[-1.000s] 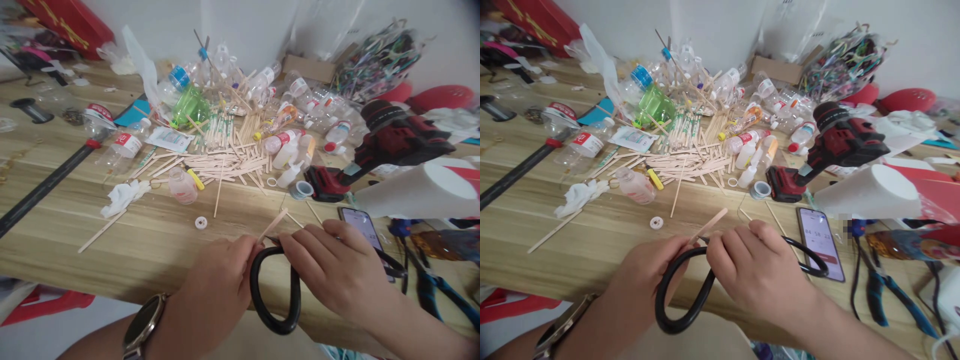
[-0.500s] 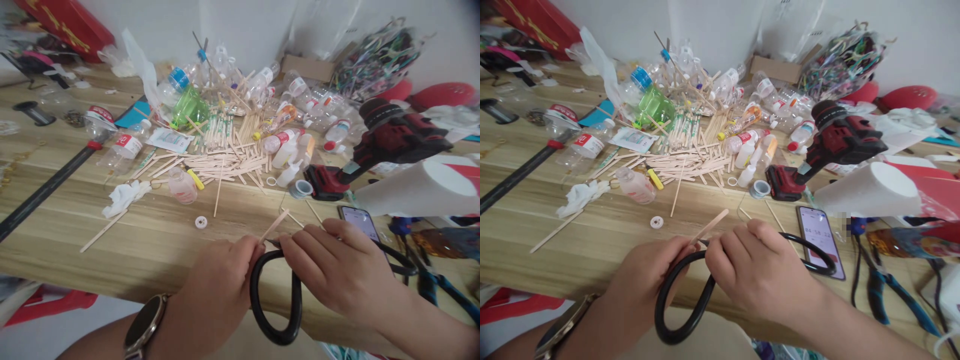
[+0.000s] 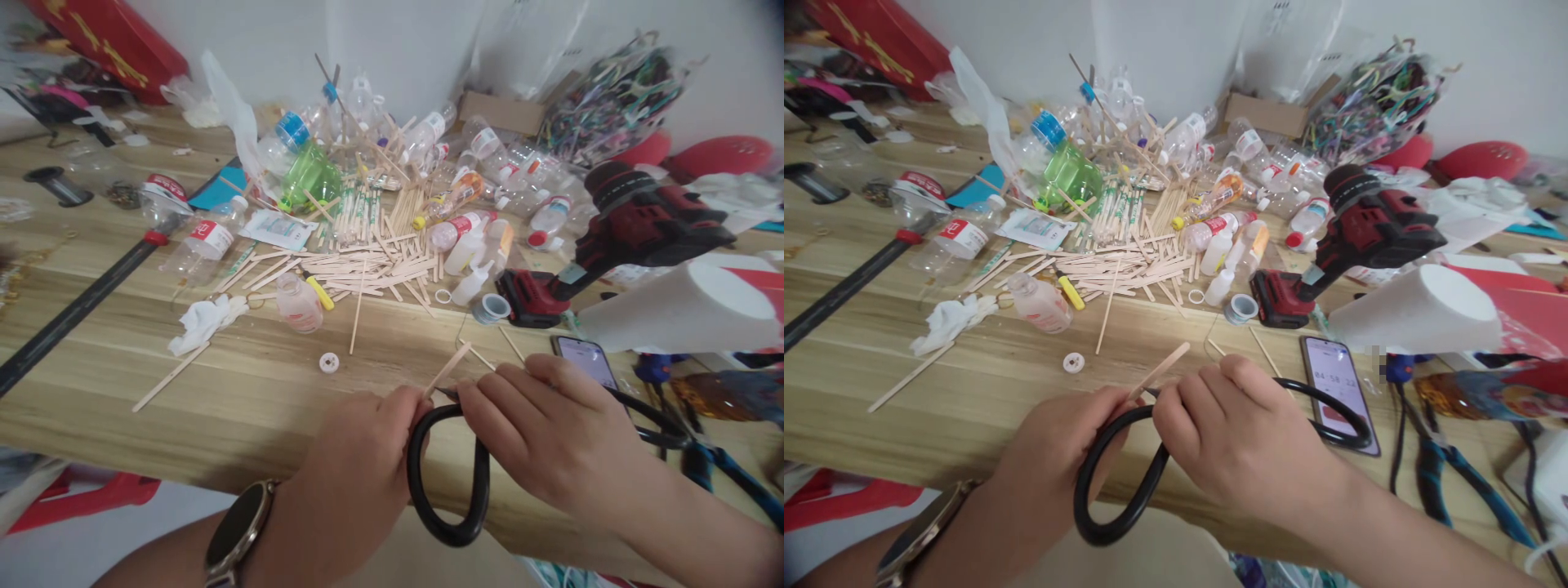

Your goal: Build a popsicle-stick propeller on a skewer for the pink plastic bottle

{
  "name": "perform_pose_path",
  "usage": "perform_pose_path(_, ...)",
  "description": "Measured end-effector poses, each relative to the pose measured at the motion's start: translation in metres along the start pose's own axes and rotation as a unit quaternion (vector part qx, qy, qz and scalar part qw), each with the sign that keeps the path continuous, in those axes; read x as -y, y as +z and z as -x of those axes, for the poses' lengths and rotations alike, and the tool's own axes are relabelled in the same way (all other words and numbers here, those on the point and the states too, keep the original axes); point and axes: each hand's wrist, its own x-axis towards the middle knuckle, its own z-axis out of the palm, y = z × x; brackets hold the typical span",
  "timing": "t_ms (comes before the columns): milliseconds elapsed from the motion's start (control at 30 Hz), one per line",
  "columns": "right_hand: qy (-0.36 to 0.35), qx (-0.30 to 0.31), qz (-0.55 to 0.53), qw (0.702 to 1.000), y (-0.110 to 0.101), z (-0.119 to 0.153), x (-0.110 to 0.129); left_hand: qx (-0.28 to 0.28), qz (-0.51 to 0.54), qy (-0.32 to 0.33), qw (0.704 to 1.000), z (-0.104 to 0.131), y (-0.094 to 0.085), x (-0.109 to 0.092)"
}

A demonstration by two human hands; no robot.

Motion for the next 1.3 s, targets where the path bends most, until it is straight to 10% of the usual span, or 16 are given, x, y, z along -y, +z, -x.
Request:
perform_pose_path(533,0.249,-0.019,-0.300,0.920,0.017,-0.009,0.019,-0.161,-0.218,0.192,0.943,-0.001,0.017,0.009)
perform_pose_path(667,0.342,-0.001,-0.427,0.837,0.017,-0.018,0.025,-0.187,-0.264,0.214,0.922,-0.006,0.016,0.010)
perform_pose_path(867,0.469,0.064,-0.617,0.629,0.025,-0.025,0.036,-0.231,-0.349,0.231,0.878,-0.016,0.022,0.027)
perform_pose_path(933,0.458,0.045,-0.570,0.680,0.027,-0.024,0.037,-0.225,-0.340,0.214,0.888,-0.020,0.019,0.032)
perform_pose_path(1067,0.331,-0.063,-0.305,0.891,0.027,-0.016,0.033,-0.175,-0.159,0.004,0.972,-0.027,0.002,0.033)
perform_pose_path(1300,0.397,-0.082,-0.267,0.874,0.023,-0.009,0.008,0.010,0.221,-0.094,0.971,-0.021,-0.014,0.023)
